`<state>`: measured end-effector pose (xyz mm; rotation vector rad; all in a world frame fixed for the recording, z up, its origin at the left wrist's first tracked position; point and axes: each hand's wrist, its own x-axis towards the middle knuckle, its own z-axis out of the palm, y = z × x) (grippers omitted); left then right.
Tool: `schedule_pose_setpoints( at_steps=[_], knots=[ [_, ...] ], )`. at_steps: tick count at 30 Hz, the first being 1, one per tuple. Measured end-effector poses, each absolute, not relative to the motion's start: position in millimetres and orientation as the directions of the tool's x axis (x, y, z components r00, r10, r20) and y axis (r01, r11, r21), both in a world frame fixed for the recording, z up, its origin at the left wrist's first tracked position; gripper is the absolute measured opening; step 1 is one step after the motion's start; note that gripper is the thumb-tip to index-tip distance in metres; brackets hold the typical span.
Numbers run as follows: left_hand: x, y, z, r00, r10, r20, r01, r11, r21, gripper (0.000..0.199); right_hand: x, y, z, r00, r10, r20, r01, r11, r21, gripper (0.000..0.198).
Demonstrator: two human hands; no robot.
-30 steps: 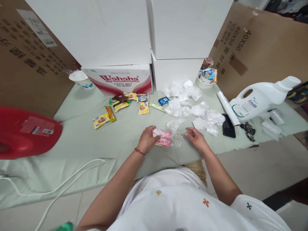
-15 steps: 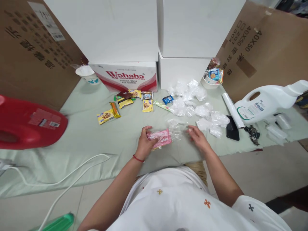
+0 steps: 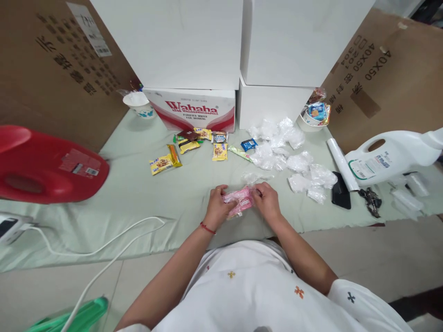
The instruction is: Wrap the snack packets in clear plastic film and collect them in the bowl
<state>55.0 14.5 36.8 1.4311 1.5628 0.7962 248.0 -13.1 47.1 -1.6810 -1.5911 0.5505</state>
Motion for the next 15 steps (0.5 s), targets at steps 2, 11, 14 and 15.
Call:
schedule_pose_setpoints(
  at_steps=[2, 11, 14, 15],
  knots=[
    [58.0, 17.1, 39.1, 0.074, 0.977, -0.202, 0.524, 0.135, 0.841, 0.040, 235.3, -18.8, 48.6, 0.034, 0.967, 0.252, 0.765, 0.137, -0.629, 0.021],
    [56.4, 26.2, 47.3, 0.143, 0.929, -0.342, 0.607, 0.190, 0.772, 0.014, 213.5, -31.7, 46.1, -0.306, 0.933, 0.191, 0.792, 0.361, -0.493, 0.039],
    [55.0, 30.5, 45.2, 0.144, 0.914, -0.378, 0.568, 0.237, 0.788, 0.014, 214.7, -39.8, 49.8, -0.377, 0.917, 0.130, 0.820, 0.395, -0.415, 0.079],
    [54.5, 31.8, 44.4, 0.150, 0.909, -0.389, 0.547, 0.251, 0.798, 0.016, 213.7, -42.1, 49.9, -0.387, 0.916, 0.106, 0.837, 0.397, -0.377, 0.091]
  ],
)
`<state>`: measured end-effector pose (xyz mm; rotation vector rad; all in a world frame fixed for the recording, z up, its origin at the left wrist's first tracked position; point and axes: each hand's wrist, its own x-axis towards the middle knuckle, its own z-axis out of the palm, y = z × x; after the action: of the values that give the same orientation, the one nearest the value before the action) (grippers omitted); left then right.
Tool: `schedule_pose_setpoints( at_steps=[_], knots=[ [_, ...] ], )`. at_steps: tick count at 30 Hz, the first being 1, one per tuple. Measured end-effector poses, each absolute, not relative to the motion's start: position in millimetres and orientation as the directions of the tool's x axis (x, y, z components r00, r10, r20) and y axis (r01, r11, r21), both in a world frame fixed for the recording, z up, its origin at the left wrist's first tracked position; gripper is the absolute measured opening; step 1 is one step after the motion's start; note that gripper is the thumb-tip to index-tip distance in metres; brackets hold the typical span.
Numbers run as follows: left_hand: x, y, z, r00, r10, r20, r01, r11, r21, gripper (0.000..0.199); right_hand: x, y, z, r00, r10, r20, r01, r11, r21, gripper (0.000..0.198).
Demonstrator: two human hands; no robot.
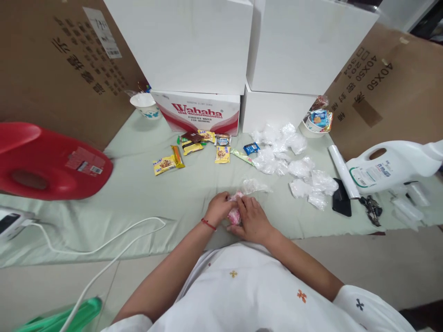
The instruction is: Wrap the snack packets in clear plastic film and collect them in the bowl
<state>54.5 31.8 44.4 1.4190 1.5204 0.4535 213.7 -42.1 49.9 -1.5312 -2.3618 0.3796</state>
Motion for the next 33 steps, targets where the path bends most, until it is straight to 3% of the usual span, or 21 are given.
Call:
schedule_pose_setpoints(
  at_steps=[2, 6, 12, 15, 18, 21, 24, 29, 33],
  knots=[
    [53.5, 34.0, 43.3, 0.169, 0.898, -0.407, 0.496, 0.279, 0.822, 0.019, 210.3, -44.8, 47.6, -0.384, 0.921, 0.070, 0.865, 0.385, -0.322, 0.097],
    [48.9, 37.0, 43.0, 0.203, 0.882, -0.426, 0.350, 0.341, 0.872, 0.024, 206.5, -42.6, 37.4, -0.356, 0.927, 0.115, 0.882, 0.374, -0.287, 0.069],
    [33.7, 33.1, 43.2, 0.166, 0.876, -0.453, 0.143, 0.433, 0.890, 0.040, 220.0, -41.2, 31.4, -0.400, 0.878, 0.263, 0.779, 0.476, -0.407, 0.059],
    [27.3, 24.2, 48.9, 0.103, 0.965, -0.240, 0.102, 0.230, 0.968, 0.055, 227.0, -43.6, 39.5, -0.364, 0.868, 0.338, 0.697, 0.494, -0.519, 0.051],
    [25.0, 16.9, 60.1, 0.327, 0.945, 0.006, 0.088, -0.036, 0.995, 0.071, 233.2, -45.1, 52.7, -0.296, 0.883, 0.364, 0.566, 0.469, -0.678, 0.040],
    [30.1, 14.3, 68.1, 0.531, 0.847, -0.039, 0.200, -0.080, 0.977, 0.069, 239.8, -45.5, 61.9, -0.235, 0.932, 0.276, 0.446, 0.356, -0.821, 0.038],
    [44.9, 12.5, 65.9, 0.513, 0.844, -0.155, 0.255, 0.022, 0.967, 0.052, 244.7, -45.3, 59.9, -0.086, 0.987, 0.136, 0.307, 0.157, -0.939, 0.042],
    [81.5, 3.4, 50.4, 0.365, 0.893, -0.262, -0.018, 0.288, 0.957, 0.058, 245.4, -43.2, 44.0, 0.061, 0.997, -0.047, -0.044, -0.044, -0.998, 0.064],
    [102.2, -0.1, 45.4, 0.319, 0.882, -0.348, -0.142, 0.407, 0.902, 0.062, 244.1, -42.9, 38.8, 0.131, 0.978, -0.163, -0.093, -0.151, -0.984, 0.051]
  ],
)
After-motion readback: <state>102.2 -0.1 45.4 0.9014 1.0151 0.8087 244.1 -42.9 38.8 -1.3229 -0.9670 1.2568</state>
